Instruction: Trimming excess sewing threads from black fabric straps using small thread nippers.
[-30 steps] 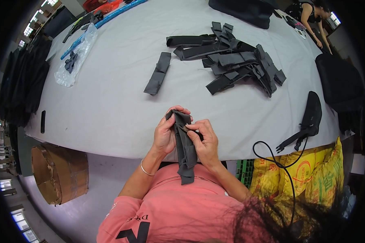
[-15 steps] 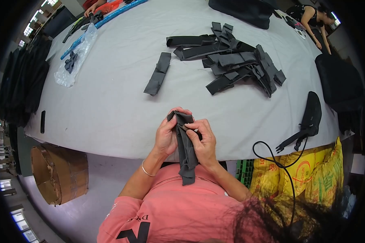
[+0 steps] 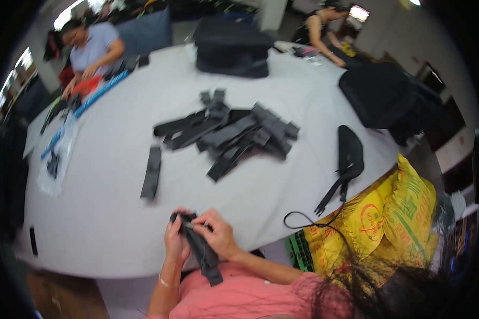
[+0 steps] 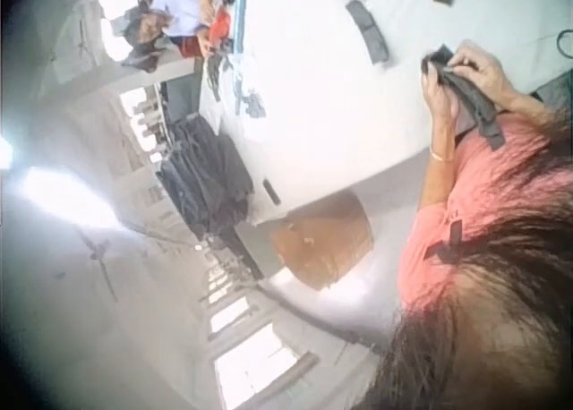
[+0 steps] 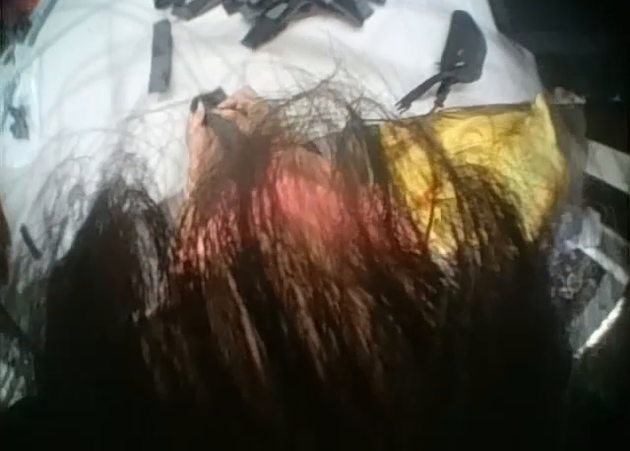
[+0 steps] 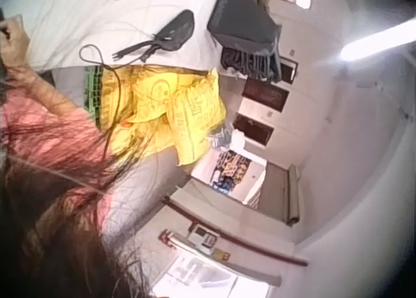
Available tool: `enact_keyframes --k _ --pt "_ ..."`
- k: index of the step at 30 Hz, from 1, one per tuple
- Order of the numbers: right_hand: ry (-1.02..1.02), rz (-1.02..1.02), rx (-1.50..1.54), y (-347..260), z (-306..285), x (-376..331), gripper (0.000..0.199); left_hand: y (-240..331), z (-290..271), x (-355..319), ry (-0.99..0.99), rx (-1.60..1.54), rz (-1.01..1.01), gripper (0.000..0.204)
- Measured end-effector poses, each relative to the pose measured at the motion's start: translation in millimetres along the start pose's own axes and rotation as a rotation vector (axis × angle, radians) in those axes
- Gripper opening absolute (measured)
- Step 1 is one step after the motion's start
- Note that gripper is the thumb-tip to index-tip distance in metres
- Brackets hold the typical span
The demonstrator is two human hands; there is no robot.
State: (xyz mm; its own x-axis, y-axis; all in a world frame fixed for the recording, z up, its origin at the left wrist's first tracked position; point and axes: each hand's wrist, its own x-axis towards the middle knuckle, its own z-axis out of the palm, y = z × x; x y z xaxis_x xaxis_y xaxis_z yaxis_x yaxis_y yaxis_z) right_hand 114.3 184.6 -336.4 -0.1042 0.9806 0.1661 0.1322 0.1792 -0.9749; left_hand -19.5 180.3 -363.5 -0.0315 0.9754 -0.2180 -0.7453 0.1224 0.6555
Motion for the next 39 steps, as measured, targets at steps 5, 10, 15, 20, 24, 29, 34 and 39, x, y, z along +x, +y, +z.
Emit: enact_keyframes --k 5,10,15,20,24,29,34,39 --pt "0.010 -0.051 -0.055 -10 -12 4 0.024 11 8 6 -0.060 0.231 0.023 0.023" --pt "-0.071 -0.020 -0.148 -8 -11 11 0.029 13 16 11 0.021 0.453 0.077 0.019" --pt "-0.052 0.033 -0.126 1 -14 15 0.021 14 17 13 0.024 0.536 0.055 0.018" --pt "-0.049 -0.070 -0.166 6 -17 14 0.016 14 18 12 0.057 0.537 0.089 0.014" --pt "-0.096 -0.092 -0.244 12 -20 12 0.014 12 12 12 0.112 0.531 0.096 0.009" --pt "-0.174 -0.084 -0.318 18 -20 10 0.013 12 14 8 0.120 0.550 0.101 0.012" --pt "-0.239 -0.064 -0.288 20 -18 11 0.013 15 15 6 0.111 0.542 0.100 0.011" --pt "-0.231 -0.102 -0.271 23 -17 10 0.013 15 15 5 0.122 0.544 0.084 0.010"
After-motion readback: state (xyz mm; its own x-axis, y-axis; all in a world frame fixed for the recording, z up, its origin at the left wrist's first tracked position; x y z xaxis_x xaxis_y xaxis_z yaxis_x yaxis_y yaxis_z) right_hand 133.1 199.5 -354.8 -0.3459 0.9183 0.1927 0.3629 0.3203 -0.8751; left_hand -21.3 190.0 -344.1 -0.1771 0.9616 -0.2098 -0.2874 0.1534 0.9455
